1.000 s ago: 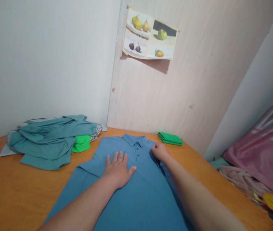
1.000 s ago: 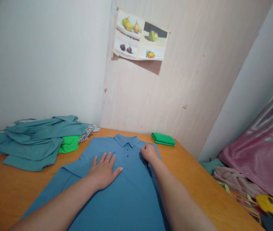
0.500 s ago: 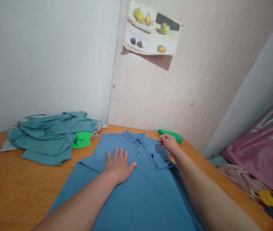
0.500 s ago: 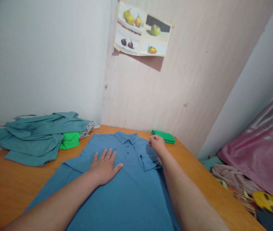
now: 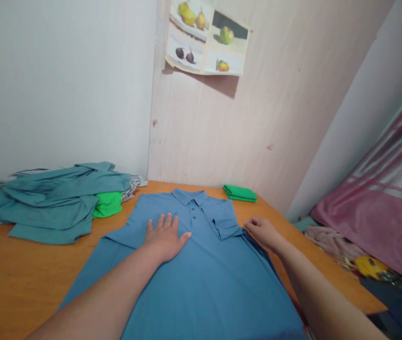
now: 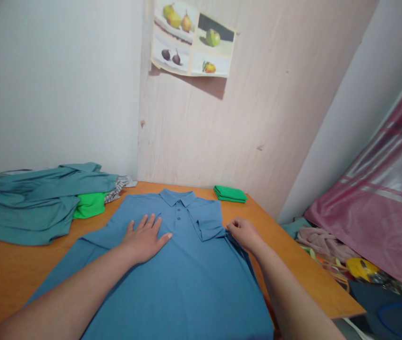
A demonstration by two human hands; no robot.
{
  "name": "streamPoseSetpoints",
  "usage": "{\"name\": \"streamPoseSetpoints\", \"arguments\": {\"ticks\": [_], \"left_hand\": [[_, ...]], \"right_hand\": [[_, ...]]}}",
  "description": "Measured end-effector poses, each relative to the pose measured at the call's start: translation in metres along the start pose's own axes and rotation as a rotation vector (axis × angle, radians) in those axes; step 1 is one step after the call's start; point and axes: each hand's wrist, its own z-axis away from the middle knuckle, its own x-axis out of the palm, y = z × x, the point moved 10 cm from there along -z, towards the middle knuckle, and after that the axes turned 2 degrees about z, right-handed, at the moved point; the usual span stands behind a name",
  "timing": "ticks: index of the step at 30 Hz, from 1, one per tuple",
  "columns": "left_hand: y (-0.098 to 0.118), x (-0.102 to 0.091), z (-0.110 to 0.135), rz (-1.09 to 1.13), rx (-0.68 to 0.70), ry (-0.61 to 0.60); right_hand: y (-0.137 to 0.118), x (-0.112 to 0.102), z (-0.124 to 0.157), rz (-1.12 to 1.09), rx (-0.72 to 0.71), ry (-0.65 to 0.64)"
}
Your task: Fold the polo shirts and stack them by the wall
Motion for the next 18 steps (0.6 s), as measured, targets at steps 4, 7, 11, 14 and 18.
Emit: {"name": "streamPoseSetpoints", "arguments": {"ticks": [4,7,11,14,18], "left_hand": [[-0.001,0.0,-0.002,-0.009,-0.003,-0.001],[-0.002,-0.003,-0.002,-0.024,-0.008,0.011],[0.008,-0.015,0.0,-0.062,0.023,0.034],[0.029,-0.025,-0.007,-0.089,0.102,0.015],[0.081,-0.039,-0.032,-0.056,0.31,0.023]], "right_hand": [[0.001,0.007,0.028,0.116,-0.036,-0.078],[0.003,0.007,0.042,0.181,-0.029,-0.065],[0.008,0.004,0.051,0.202,-0.02,-0.014],[0.009,0.003,0.052,0.209,-0.025,-0.002],[0.0,0.002,0.052,0.216,-0.055,0.016]]}}
